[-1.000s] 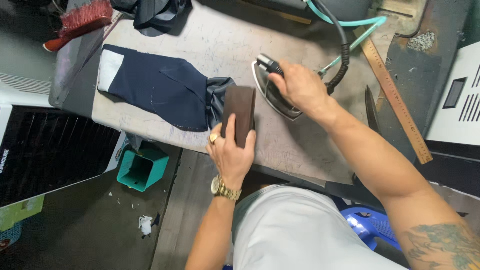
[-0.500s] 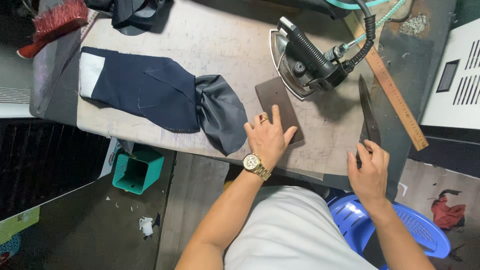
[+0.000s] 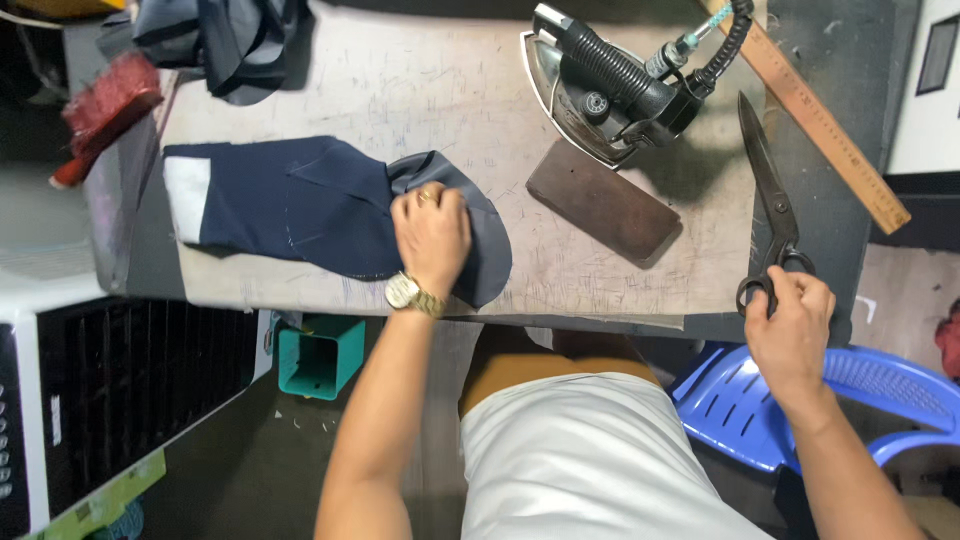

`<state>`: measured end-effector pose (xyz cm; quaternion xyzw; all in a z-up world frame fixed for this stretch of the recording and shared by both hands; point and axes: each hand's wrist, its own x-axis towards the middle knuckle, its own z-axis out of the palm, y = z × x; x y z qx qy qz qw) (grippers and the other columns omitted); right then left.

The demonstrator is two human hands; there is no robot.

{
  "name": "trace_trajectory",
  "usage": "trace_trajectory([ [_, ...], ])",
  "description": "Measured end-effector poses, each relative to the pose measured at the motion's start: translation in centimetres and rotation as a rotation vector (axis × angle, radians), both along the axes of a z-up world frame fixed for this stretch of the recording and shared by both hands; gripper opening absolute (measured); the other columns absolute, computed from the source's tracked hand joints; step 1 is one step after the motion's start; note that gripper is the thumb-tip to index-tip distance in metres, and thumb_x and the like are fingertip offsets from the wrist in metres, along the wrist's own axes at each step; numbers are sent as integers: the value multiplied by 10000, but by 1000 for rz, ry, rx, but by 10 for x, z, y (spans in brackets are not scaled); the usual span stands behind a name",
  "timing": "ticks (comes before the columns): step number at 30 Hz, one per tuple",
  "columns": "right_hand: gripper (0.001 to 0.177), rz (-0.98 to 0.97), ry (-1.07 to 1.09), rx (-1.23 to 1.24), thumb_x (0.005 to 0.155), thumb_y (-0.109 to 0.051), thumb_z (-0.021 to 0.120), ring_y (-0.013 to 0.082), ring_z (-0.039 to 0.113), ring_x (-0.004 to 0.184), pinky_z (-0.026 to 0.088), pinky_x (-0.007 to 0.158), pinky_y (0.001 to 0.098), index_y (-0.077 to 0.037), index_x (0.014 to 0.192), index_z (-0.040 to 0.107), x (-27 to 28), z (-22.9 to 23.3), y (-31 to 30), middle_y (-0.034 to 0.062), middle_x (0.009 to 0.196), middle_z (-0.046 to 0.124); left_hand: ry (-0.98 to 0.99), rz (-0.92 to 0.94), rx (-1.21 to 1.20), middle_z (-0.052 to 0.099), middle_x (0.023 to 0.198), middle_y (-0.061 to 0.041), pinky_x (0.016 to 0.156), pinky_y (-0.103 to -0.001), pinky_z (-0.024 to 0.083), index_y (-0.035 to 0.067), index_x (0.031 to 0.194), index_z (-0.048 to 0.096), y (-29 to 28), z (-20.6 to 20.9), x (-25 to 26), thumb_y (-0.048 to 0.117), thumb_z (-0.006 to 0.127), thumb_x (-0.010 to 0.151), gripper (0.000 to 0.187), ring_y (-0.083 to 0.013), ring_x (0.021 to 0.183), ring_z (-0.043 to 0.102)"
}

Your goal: The person irons pieces of dark fabric on a workbench, uses a wooden block to press the seams, and cuts along a chalk outline with shears.

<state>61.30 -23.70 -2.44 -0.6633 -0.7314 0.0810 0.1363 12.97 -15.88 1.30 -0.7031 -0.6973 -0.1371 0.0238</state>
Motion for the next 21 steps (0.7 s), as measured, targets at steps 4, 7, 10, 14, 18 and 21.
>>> trace_trajectory([
  [4, 451, -205, 145, -186, 919, -28, 664, 338, 583, 1025, 462, 1013, 410, 41, 1361, 717, -12, 24, 6, 240, 1208, 596, 146, -66, -39, 653, 1001, -87, 801, -422, 435, 156, 928, 664, 26, -5, -29, 110, 599, 909, 82, -289, 854, 595],
  [7, 608, -517, 491, -509, 920, 14, 669, 234, 610, 773, 496, 815, 330, 20, 1501, 491, -25, 52, 8, 192, 1149, 643, 55, -69, -81, 636, 1152, -146, 905, -474, 422, 121, 1104, 682, 19, 4, -29, 124, 590, 938, 190, -328, 1032, 588],
  [10, 546, -673, 974, -875, 939, -69, 693, 216, 579, 535, 495, 500, 335, 10, 1423, 453, -23, 69, -3, 117, 829, 642, -121, -125, -48, 616, 1217, -226, 1062, -558, 417, 34, 1134, 653, 7, 25, -11, 73, 550, 951, 213, -391, 1161, 583],
  [14, 365, -524, 1003, -1008, 921, -92, 645, 310, 547, 294, 500, 275, 427, 64, 1250, 610, -52, 81, -43, 210, 543, 612, -310, -276, 1, 648, 1171, -297, 1070, -614, 465, -60, 1003, 652, -30, 29, 24, -56, 557, 859, 173, -457, 1128, 631],
  [18, 499, -324, 782, -1181, 904, -110, 654, 234, 639, 314, 596, 376, 351, -45, 1394, 587, -97, 86, -53, 166, 520, 705, -304, -292, -84, 652, 1239, -266, 1138, -604, 382, -2, 1005, 649, -52, 15, 28, 148, 673, 960, 159, -413, 1222, 608],
  [21, 559, -257, 847, -1386, 901, -143, 714, 155, 535, 353, 474, 339, 306, -79, 1433, 556, -134, 87, -49, 109, 580, 633, -272, -280, -106, 672, 1252, -231, 1131, -703, 316, 37, 968, 688, -57, 8, 22, 317, 856, 853, 346, -383, 1265, 599],
])
